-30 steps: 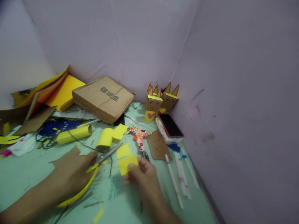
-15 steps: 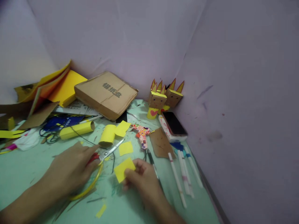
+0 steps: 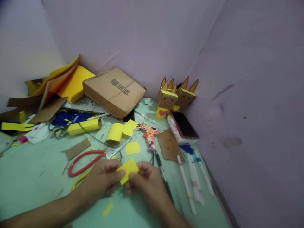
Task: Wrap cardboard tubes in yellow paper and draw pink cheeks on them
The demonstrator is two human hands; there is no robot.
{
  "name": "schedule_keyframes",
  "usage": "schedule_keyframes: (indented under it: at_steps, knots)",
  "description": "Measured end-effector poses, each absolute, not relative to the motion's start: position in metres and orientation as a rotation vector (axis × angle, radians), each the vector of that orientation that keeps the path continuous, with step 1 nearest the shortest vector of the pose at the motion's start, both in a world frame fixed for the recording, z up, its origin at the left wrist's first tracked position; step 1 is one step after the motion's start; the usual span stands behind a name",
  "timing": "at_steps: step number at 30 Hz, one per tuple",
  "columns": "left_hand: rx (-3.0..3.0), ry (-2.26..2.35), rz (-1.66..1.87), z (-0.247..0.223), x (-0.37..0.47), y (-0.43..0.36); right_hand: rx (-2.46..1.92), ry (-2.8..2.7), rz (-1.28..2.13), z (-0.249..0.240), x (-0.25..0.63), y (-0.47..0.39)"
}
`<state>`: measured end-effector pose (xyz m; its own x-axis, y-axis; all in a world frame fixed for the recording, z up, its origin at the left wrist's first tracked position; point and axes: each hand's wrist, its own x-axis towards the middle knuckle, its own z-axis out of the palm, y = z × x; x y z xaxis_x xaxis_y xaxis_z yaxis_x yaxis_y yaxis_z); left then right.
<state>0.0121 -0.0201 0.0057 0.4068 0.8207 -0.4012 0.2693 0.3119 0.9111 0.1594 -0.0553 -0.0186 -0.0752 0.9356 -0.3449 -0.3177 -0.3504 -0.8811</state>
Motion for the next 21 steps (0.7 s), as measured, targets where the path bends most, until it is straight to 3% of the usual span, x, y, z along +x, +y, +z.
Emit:
schedule_keyframes:
  at_steps: [21]
  knots:
    - [1.002, 1.076, 0.611, 0.0084, 0.0167, -0.0191, -1.299, -0.729, 1.492, -0.0136, 0.1595, -0.0545]
